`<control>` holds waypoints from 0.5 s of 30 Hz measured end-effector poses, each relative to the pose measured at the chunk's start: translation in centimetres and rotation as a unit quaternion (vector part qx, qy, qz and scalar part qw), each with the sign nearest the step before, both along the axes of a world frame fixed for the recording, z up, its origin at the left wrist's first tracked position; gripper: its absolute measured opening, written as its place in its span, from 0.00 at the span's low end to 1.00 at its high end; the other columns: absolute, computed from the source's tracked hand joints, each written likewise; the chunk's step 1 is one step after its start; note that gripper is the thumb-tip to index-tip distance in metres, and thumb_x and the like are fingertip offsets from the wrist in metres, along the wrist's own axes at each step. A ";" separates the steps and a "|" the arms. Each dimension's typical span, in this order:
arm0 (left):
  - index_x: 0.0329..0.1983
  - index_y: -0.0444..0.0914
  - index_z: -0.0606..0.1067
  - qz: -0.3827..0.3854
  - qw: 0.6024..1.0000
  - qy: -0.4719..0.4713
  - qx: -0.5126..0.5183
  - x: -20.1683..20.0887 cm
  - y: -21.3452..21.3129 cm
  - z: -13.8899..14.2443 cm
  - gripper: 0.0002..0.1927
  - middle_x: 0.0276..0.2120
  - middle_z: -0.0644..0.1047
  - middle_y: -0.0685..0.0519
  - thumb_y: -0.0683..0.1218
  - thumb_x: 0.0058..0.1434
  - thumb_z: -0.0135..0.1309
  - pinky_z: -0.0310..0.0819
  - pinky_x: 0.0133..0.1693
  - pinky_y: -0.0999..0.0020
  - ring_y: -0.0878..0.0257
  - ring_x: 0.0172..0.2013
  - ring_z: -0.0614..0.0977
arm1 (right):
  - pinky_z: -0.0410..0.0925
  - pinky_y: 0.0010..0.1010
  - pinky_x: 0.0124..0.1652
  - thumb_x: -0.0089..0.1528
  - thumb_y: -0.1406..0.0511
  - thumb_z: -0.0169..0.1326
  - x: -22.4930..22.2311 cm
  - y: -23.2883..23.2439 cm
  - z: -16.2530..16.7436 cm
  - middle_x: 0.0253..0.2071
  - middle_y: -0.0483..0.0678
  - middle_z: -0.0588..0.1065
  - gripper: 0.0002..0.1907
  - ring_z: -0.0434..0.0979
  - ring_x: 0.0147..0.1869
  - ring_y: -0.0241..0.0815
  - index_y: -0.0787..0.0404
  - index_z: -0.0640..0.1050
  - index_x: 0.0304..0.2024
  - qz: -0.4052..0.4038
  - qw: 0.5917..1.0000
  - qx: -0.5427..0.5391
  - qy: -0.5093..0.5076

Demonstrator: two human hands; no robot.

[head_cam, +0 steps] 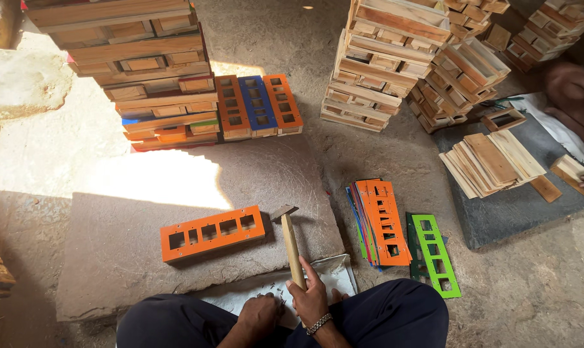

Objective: The person sits on the floor and assembles small wooden frames by inserting orange plastic inserts and hammering nails into them. The person repeatedly picks up frames, inserts the plastic pieces, and uses a hammer to secure nails before stacking the finished frames.

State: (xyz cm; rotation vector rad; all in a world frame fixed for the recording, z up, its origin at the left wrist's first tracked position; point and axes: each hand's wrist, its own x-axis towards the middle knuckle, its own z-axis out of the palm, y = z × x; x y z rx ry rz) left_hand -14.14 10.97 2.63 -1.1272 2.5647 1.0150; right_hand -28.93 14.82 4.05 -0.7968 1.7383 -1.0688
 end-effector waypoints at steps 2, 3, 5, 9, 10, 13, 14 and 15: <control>0.40 0.40 0.80 -0.001 1.000 -0.007 0.005 0.1 0.0 0.3 0.08 0.43 0.79 0.44 0.49 0.64 0.55 0.79 0.44 0.52 0.47 0.43 0.83 | 0.61 0.27 0.13 0.59 0.68 0.60 0.0 0.0 0.0 0.16 0.42 0.72 0.41 0.67 0.14 0.30 0.53 0.61 0.73 0.000 1.000 0.016 0.009; 0.40 0.40 0.80 0.000 1.000 -0.012 0.004 0.1 0.0 0.4 0.09 0.43 0.79 0.44 0.49 0.63 0.56 0.79 0.44 0.52 0.47 0.42 0.84 | 0.61 0.27 0.13 0.59 0.68 0.60 0.0 -0.1 0.1 0.16 0.42 0.72 0.41 0.67 0.14 0.30 0.52 0.61 0.73 0.002 1.000 0.026 0.013; 0.41 0.39 0.79 0.004 1.000 -0.024 0.011 -0.1 -0.1 0.6 0.11 0.43 0.79 0.44 0.50 0.61 0.58 0.79 0.44 0.52 0.47 0.42 0.83 | 0.61 0.27 0.13 0.59 0.69 0.59 0.0 -0.1 -0.1 0.17 0.42 0.72 0.40 0.66 0.14 0.30 0.53 0.61 0.73 -0.003 1.000 0.002 -0.024; 0.40 0.41 0.79 -0.009 0.999 -0.044 -0.003 -1.5 -0.3 -0.2 0.11 0.42 0.80 0.44 0.51 0.60 0.57 0.79 0.44 0.52 0.48 0.42 0.83 | 0.61 0.26 0.15 0.59 0.69 0.58 -0.3 -0.1 -0.6 0.20 0.44 0.73 0.40 0.65 0.15 0.31 0.52 0.63 0.73 -0.021 0.999 0.012 -0.040; 0.40 0.41 0.79 -0.009 0.999 -0.048 -0.020 -1.9 -0.3 -0.6 0.10 0.41 0.81 0.44 0.51 0.62 0.54 0.80 0.44 0.52 0.48 0.42 0.84 | 0.62 0.25 0.17 0.59 0.70 0.58 -0.5 -0.1 -0.9 0.24 0.44 0.74 0.39 0.67 0.18 0.30 0.54 0.63 0.73 -0.025 0.999 -0.013 -0.040; 0.39 0.43 0.79 -0.005 0.999 -0.039 0.005 -2.9 -0.3 -2.3 0.09 0.39 0.81 0.45 0.51 0.62 0.53 0.79 0.44 0.51 0.48 0.42 0.84 | 0.65 0.23 0.25 0.59 0.71 0.59 -1.2 0.0 -1.6 0.32 0.45 0.78 0.39 0.71 0.26 0.28 0.58 0.64 0.72 -0.019 0.997 -0.071 -0.021; 0.40 0.43 0.79 -0.001 0.999 -0.033 0.014 -3.3 -0.4 -2.9 0.10 0.39 0.81 0.45 0.51 0.61 0.54 0.79 0.44 0.50 0.47 0.42 0.84 | 0.67 0.22 0.28 0.59 0.70 0.59 -1.6 0.2 -1.7 0.33 0.45 0.79 0.39 0.73 0.28 0.28 0.58 0.64 0.72 -0.012 0.997 -0.073 -0.005; 0.41 0.42 0.78 0.006 0.999 -0.031 0.024 -3.5 -0.6 -3.3 0.10 0.39 0.80 0.45 0.51 0.60 0.55 0.79 0.44 0.50 0.46 0.42 0.84 | 0.69 0.22 0.30 0.59 0.70 0.59 -1.8 0.2 -1.8 0.35 0.45 0.80 0.39 0.75 0.31 0.27 0.59 0.63 0.72 -0.003 0.997 -0.076 0.009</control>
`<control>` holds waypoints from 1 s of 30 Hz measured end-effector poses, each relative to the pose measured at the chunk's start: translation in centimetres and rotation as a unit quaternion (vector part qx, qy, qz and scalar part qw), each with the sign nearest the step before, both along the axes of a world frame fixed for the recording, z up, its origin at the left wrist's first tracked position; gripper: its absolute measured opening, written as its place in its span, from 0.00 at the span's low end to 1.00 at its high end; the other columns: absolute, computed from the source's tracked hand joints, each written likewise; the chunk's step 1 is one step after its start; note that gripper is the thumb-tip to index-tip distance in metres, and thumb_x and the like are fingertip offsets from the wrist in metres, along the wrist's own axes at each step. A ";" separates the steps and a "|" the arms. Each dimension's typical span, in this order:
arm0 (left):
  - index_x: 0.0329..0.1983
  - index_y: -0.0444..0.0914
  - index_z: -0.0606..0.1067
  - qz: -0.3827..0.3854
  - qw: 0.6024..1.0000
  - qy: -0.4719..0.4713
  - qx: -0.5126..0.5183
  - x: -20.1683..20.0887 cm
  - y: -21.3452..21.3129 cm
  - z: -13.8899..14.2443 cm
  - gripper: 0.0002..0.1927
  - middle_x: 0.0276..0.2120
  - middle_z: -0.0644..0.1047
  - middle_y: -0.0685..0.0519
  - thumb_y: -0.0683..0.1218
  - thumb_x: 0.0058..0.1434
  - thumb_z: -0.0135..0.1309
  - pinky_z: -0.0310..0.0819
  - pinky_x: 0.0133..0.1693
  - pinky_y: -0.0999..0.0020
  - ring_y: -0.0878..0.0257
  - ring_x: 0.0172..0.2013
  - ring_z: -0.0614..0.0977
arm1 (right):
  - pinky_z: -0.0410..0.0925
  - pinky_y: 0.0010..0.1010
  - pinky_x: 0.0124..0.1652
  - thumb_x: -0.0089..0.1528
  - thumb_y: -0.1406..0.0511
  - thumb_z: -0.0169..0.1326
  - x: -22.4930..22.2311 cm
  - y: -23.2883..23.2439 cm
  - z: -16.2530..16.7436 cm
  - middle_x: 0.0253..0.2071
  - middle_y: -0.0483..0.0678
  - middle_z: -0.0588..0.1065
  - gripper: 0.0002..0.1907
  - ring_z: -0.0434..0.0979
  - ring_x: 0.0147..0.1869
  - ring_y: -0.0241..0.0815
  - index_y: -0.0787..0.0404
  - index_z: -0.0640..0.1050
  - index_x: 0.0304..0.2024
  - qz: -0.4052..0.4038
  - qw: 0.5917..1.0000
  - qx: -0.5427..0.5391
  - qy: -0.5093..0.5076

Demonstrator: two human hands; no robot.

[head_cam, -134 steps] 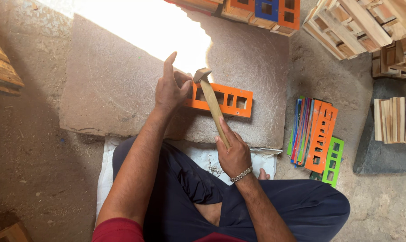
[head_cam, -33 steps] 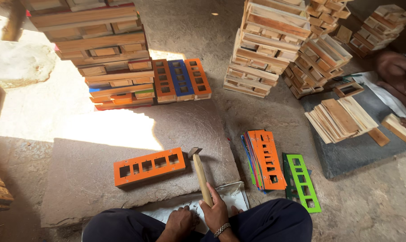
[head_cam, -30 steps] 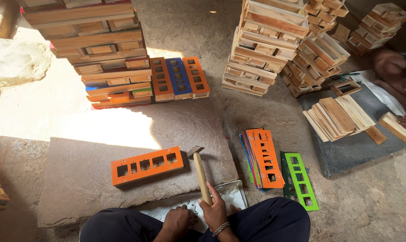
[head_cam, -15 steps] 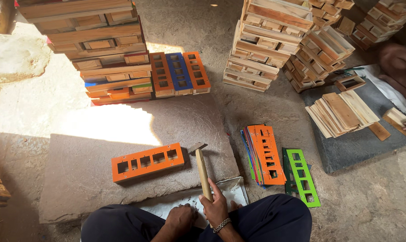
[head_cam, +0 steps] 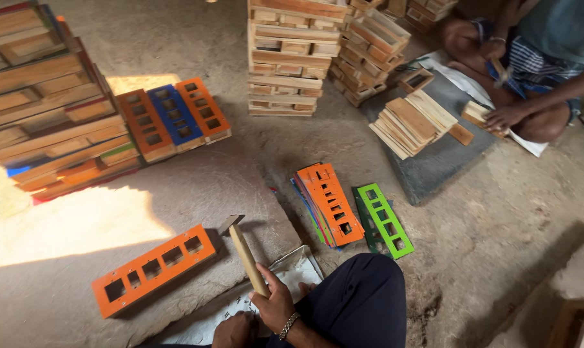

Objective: The person sits on the floor and assembles small wooden frames by inserting orange plastic inserts and hammering nails into them. The person repeatedly picks up frames, inserts the plastic pieces, and uses a hammer to secure nails before stacking the finished frames.

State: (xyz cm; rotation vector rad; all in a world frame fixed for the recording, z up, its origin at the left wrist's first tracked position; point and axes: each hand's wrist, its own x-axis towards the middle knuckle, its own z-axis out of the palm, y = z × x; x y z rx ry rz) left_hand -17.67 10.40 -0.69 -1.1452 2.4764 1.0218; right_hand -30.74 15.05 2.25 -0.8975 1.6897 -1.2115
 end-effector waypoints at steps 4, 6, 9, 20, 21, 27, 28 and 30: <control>0.43 0.41 0.76 0.012 0.997 0.078 0.026 -0.3 -0.5 -0.4 0.13 0.36 0.80 0.45 0.50 0.56 0.59 0.79 0.41 0.49 0.44 0.40 0.83 | 0.70 0.23 0.32 0.60 0.69 0.59 -0.6 0.3 0.0 0.35 0.47 0.79 0.38 0.75 0.32 0.29 0.60 0.63 0.72 0.003 1.000 -0.011 0.011; 0.35 0.39 0.76 0.083 0.985 0.134 0.074 -0.1 -0.6 -0.2 0.08 0.30 0.81 0.44 0.46 0.54 0.58 0.79 0.38 0.51 0.46 0.35 0.84 | 0.71 0.23 0.33 0.61 0.69 0.59 -0.5 0.2 0.0 0.38 0.46 0.80 0.38 0.77 0.34 0.28 0.60 0.62 0.73 0.012 0.998 -0.055 0.009; 0.31 0.35 0.76 0.150 0.962 0.219 0.058 0.8 -0.4 0.3 0.06 0.27 0.79 0.41 0.42 0.57 0.62 0.76 0.33 0.55 0.46 0.31 0.80 | 0.65 0.25 0.23 0.59 0.68 0.60 -0.1 -0.2 -0.2 0.26 0.46 0.76 0.39 0.69 0.23 0.30 0.52 0.65 0.73 -0.014 0.998 0.057 -0.025; 0.39 0.40 0.85 0.404 0.852 0.315 -0.109 5.9 -10.9 3.0 0.05 0.35 0.85 0.51 0.45 0.62 0.63 0.83 0.39 0.71 0.66 0.33 0.87 | 0.62 0.23 0.15 0.60 0.70 0.58 1.3 -1.8 0.2 0.20 0.40 0.72 0.41 0.67 0.17 0.28 0.54 0.59 0.74 -0.001 0.993 0.090 -0.071; 0.40 0.39 0.85 0.398 0.846 0.320 -0.154 6.4 -12.4 3.3 0.06 0.36 0.85 0.50 0.44 0.62 0.62 0.82 0.40 0.68 0.64 0.34 0.86 | 0.62 0.23 0.15 0.60 0.70 0.57 1.3 -1.9 0.3 0.21 0.40 0.72 0.41 0.67 0.17 0.28 0.55 0.59 0.74 -0.001 0.993 0.088 -0.083; 0.44 0.40 0.84 0.376 0.856 0.306 -0.183 6.3 -18.6 2.0 0.07 0.39 0.84 0.49 0.45 0.66 0.60 0.81 0.41 0.66 0.63 0.34 0.86 | 0.62 0.21 0.14 0.61 0.70 0.57 1.1 -2.6 -0.5 0.21 0.43 0.72 0.42 0.67 0.17 0.27 0.57 0.56 0.75 0.016 0.993 0.078 -0.084; 0.45 0.40 0.83 0.351 0.866 0.306 -0.182 6.2 -19.1 1.6 0.07 0.40 0.84 0.49 0.45 0.67 0.59 0.82 0.41 0.67 0.63 0.35 0.86 | 0.62 0.21 0.14 0.61 0.70 0.57 1.0 -2.8 -0.8 0.21 0.43 0.72 0.42 0.67 0.17 0.27 0.57 0.56 0.75 0.015 0.993 0.081 -0.082; 0.43 0.41 0.84 0.341 0.873 0.278 -0.210 6.0 -19.7 0.8 0.06 0.39 0.84 0.50 0.45 0.66 0.61 0.80 0.41 0.65 0.61 0.34 0.85 | 0.63 0.21 0.14 0.61 0.70 0.57 0.9 -3.1 -1.2 0.21 0.43 0.72 0.42 0.68 0.17 0.27 0.58 0.56 0.75 0.012 0.993 0.089 -0.077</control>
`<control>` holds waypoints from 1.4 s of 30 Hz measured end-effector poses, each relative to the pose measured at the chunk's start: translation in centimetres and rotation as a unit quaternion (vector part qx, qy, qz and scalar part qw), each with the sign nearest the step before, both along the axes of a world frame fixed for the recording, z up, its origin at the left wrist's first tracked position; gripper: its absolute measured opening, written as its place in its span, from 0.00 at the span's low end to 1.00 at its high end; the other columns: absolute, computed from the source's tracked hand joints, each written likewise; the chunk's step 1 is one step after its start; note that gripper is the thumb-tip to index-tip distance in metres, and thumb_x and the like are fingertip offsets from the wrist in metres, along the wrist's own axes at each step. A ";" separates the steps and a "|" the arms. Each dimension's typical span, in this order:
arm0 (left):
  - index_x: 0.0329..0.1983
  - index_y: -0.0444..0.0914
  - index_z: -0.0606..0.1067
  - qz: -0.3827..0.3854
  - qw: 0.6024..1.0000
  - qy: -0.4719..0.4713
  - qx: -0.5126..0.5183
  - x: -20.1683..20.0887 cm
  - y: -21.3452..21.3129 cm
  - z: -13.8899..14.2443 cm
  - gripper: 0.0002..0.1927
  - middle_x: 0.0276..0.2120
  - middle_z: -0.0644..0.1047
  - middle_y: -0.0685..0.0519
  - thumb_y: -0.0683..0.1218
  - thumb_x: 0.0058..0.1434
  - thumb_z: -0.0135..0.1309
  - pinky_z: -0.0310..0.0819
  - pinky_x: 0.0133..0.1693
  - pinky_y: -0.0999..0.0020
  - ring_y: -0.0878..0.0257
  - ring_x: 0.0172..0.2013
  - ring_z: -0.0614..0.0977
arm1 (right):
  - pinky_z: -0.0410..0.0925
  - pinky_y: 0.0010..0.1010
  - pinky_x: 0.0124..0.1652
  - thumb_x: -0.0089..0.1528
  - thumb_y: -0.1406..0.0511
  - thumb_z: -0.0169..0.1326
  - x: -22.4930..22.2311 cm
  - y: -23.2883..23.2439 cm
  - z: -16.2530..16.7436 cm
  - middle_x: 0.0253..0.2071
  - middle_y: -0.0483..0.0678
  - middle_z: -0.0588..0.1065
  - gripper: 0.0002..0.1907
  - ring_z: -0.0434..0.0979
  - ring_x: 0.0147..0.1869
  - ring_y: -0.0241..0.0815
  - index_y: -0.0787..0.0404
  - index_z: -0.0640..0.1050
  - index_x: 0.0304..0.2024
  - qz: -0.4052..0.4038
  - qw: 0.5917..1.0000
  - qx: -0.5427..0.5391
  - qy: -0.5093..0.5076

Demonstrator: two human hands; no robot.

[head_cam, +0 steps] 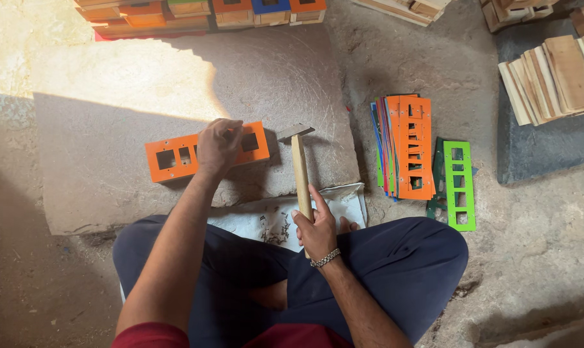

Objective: The person sits on the floor and assembles small wooden frames by inserting orange plastic inserts and hammering nails into them. The person repeatedly picks up frames, inserts the plastic pieces, and uses a hammer to secure nails before stacking the finished frames.

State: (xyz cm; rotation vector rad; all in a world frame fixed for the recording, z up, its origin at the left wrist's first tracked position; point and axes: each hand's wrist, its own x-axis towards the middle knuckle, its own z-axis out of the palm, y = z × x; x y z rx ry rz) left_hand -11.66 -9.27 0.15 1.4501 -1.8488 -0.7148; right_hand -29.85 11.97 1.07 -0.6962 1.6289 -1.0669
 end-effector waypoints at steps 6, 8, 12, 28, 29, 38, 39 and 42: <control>0.39 0.43 0.84 0.018 1.000 -0.024 0.001 -0.2 -0.7 -1.5 0.05 0.41 0.83 0.55 0.47 0.64 0.61 0.79 0.41 0.63 0.60 0.37 0.85 | 0.62 0.20 0.14 0.61 0.70 0.57 0.4 -1.0 -0.5 0.21 0.43 0.72 0.41 0.67 0.17 0.27 0.59 0.56 0.75 -0.002 1.000 -0.005 0.000; 0.38 0.44 0.84 0.022 0.999 -0.039 0.008 0.0 -0.9 -1.7 0.05 0.41 0.83 0.56 0.48 0.64 0.61 0.79 0.41 0.62 0.60 0.37 0.84 | 0.62 0.20 0.14 0.61 0.70 0.57 0.6 -1.3 -0.5 0.21 0.43 0.72 0.41 0.67 0.17 0.26 0.59 0.57 0.75 0.000 1.000 -0.001 0.013; 0.39 0.45 0.84 0.016 0.998 -0.047 0.026 0.6 -1.3 -2.0 0.06 0.40 0.82 0.56 0.50 0.66 0.61 0.78 0.39 0.62 0.61 0.37 0.84 | 0.64 0.22 0.17 0.61 0.70 0.58 1.2 -1.2 -0.2 0.20 0.44 0.71 0.40 0.67 0.17 0.27 0.60 0.59 0.74 0.026 0.995 -0.017 0.090; 0.51 0.43 0.77 0.003 0.998 -0.029 0.053 2.7 -1.5 -2.6 0.11 0.40 0.83 0.54 0.49 0.68 0.56 0.79 0.39 0.60 0.60 0.35 0.84 | 0.77 0.36 0.52 0.64 0.66 0.57 4.0 -3.5 3.7 0.61 0.63 0.75 0.34 0.81 0.60 0.53 0.61 0.64 0.72 0.164 0.899 -0.167 0.371; 0.54 0.43 0.75 0.006 0.998 -0.018 0.056 2.8 -1.5 -2.5 0.14 0.40 0.83 0.54 0.49 0.67 0.57 0.78 0.40 0.59 0.60 0.34 0.84 | 0.76 0.37 0.54 0.64 0.66 0.57 4.0 -3.7 3.6 0.61 0.63 0.75 0.34 0.80 0.61 0.54 0.61 0.63 0.72 0.167 0.898 -0.178 0.367; 0.64 0.41 0.62 0.015 0.996 0.052 0.066 3.5 -1.3 -2.2 0.29 0.41 0.84 0.56 0.46 0.64 0.62 0.79 0.39 0.59 0.59 0.35 0.85 | 0.76 0.39 0.52 0.64 0.66 0.57 4.4 -4.6 2.6 0.56 0.62 0.77 0.34 0.81 0.59 0.55 0.58 0.64 0.72 0.188 0.895 -0.120 0.387; 0.64 0.41 0.61 0.015 0.996 0.052 0.070 3.6 -1.4 -2.3 0.30 0.41 0.84 0.56 0.46 0.63 0.62 0.79 0.39 0.59 0.59 0.35 0.85 | 0.77 0.39 0.52 0.64 0.66 0.57 4.4 -4.7 2.6 0.56 0.62 0.77 0.34 0.81 0.58 0.55 0.58 0.64 0.72 0.188 0.892 -0.121 0.394; 0.65 0.40 0.60 0.009 0.995 0.068 0.078 3.5 -1.7 -2.6 0.32 0.40 0.84 0.56 0.46 0.63 0.62 0.80 0.39 0.60 0.60 0.36 0.86 | 0.75 0.43 0.52 0.61 0.68 0.59 4.3 -4.7 2.8 0.56 0.65 0.78 0.35 0.80 0.58 0.59 0.58 0.66 0.71 0.209 0.880 -0.155 0.397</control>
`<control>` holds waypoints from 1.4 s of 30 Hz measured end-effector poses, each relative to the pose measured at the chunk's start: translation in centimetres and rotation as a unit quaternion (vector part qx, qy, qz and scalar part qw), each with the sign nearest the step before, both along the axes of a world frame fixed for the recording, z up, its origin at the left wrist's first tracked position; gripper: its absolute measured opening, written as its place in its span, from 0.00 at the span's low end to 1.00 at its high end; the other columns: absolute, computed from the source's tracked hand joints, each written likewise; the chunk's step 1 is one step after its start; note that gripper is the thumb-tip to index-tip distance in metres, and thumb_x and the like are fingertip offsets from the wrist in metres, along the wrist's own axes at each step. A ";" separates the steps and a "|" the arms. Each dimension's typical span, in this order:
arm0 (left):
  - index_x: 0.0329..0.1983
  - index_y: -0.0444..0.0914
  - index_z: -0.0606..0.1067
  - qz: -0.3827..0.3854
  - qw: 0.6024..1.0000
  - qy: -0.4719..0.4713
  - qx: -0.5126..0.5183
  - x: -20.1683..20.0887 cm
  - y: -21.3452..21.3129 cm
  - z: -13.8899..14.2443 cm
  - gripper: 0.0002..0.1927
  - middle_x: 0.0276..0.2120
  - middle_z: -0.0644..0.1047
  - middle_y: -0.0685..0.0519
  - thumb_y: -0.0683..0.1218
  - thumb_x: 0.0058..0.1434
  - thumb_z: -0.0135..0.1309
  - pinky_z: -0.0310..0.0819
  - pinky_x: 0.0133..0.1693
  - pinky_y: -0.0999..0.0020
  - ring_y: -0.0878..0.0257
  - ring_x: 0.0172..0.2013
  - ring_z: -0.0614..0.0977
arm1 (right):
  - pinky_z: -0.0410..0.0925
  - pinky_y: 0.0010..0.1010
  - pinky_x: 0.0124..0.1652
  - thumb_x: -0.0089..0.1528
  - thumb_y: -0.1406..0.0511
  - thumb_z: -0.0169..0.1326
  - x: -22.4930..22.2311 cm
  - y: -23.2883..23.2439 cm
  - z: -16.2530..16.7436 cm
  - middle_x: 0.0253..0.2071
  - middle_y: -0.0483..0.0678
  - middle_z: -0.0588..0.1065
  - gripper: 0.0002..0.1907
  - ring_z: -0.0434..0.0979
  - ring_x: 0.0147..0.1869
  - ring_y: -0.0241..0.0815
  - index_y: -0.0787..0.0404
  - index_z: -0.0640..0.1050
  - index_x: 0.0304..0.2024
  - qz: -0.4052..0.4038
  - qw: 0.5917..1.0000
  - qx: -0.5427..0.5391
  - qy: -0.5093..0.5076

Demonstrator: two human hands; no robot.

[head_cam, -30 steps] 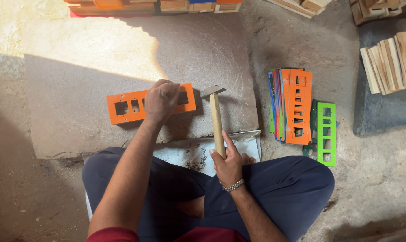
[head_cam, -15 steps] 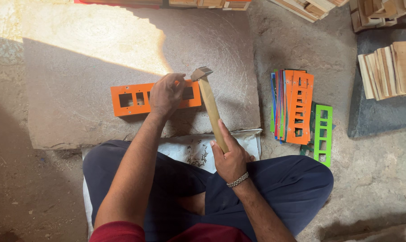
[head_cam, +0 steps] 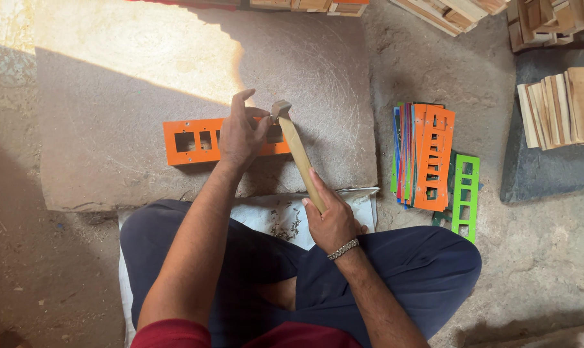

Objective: The person sits on the floor and assembles small wooden frames by inserting orange plastic inserts and hammering nails into them. The person repeatedly picks up frames, inserts the plastic pieces, and uses a hammer to secure nails before stacking the finished frames.

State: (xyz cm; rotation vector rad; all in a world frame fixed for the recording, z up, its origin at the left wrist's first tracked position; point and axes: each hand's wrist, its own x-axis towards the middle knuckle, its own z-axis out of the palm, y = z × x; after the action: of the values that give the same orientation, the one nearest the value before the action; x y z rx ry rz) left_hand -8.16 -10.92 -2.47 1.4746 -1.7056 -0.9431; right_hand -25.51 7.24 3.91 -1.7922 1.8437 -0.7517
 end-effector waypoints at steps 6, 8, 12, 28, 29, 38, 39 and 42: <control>0.66 0.39 0.57 0.006 1.000 -0.016 0.014 0.0 -0.1 -0.1 0.34 0.40 0.85 0.56 0.46 0.63 0.62 0.79 0.40 0.61 0.60 0.37 0.85 | 0.79 0.39 0.45 0.65 0.67 0.57 0.4 0.1 0.8 0.46 0.58 0.80 0.34 0.85 0.48 0.51 0.54 0.64 0.73 -0.034 0.999 0.003 -0.014; 0.66 0.39 0.57 0.004 1.000 -0.021 0.017 0.0 -0.3 -0.1 0.34 0.40 0.85 0.56 0.46 0.63 0.62 0.80 0.40 0.62 0.61 0.37 0.86 | 0.78 0.40 0.44 0.62 0.68 0.58 0.5 -0.1 0.8 0.47 0.60 0.80 0.35 0.84 0.49 0.54 0.55 0.65 0.72 -0.027 0.999 0.023 0.004; 0.67 0.40 0.56 0.003 0.999 -0.019 0.025 0.1 -0.3 -0.2 0.35 0.40 0.85 0.55 0.45 0.63 0.62 0.79 0.39 0.64 0.60 0.38 0.86 | 0.77 0.42 0.48 0.62 0.69 0.58 0.3 -0.2 0.6 0.47 0.60 0.80 0.35 0.84 0.50 0.54 0.57 0.66 0.71 -0.018 0.999 -0.009 0.026; 0.68 0.40 0.49 0.023 0.999 0.045 -0.003 0.6 0.1 -0.4 0.33 0.47 0.75 0.46 0.37 0.63 0.48 0.82 0.38 0.65 0.58 0.37 0.84 | 0.78 0.40 0.50 0.66 0.68 0.54 -0.4 -1.1 7.2 0.61 0.67 0.72 0.35 0.80 0.58 0.58 0.61 0.61 0.74 -0.034 0.989 -0.146 0.012; 0.67 0.40 0.50 0.026 0.998 0.049 -0.003 0.8 0.2 -0.5 0.32 0.47 0.75 0.46 0.36 0.62 0.46 0.81 0.38 0.62 0.57 0.37 0.84 | 0.75 0.45 0.53 0.68 0.71 0.51 -0.9 -1.1 8.5 0.60 0.71 0.71 0.36 0.77 0.59 0.64 0.60 0.57 0.79 0.022 0.944 -0.310 0.114; 0.61 0.41 0.54 0.053 0.995 0.088 -0.006 2.0 0.5 -0.7 0.26 0.45 0.75 0.44 0.38 0.61 0.44 0.75 0.44 0.47 0.49 0.43 0.82 | 0.69 0.34 0.31 0.69 0.71 0.56 4.8 -0.4 3.1 0.29 0.55 0.72 0.07 0.73 0.31 0.46 0.56 0.74 0.48 -0.091 0.972 -0.215 -0.033; 0.61 0.42 0.54 0.060 0.995 0.082 -0.003 2.1 0.7 -0.7 0.25 0.46 0.75 0.44 0.38 0.62 0.45 0.74 0.45 0.46 0.47 0.44 0.82 | 0.74 0.41 0.48 0.64 0.71 0.55 4.4 -0.4 2.0 0.52 0.67 0.78 0.28 0.81 0.52 0.58 0.68 0.69 0.68 0.033 0.989 -0.133 0.046; 0.60 0.41 0.55 0.063 0.993 0.096 0.003 2.1 1.0 -0.5 0.24 0.46 0.76 0.43 0.38 0.62 0.45 0.74 0.48 0.46 0.45 0.47 0.81 | 0.76 0.42 0.49 0.63 0.71 0.56 4.1 0.7 -0.6 0.53 0.66 0.78 0.30 0.82 0.54 0.56 0.65 0.69 0.68 -0.020 0.999 -0.028 0.007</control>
State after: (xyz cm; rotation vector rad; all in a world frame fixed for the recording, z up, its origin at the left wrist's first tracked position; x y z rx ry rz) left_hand -6.02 -9.94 -2.95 1.4285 -1.4563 -0.9896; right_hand -21.42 7.98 3.34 -1.8035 1.8902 -0.8162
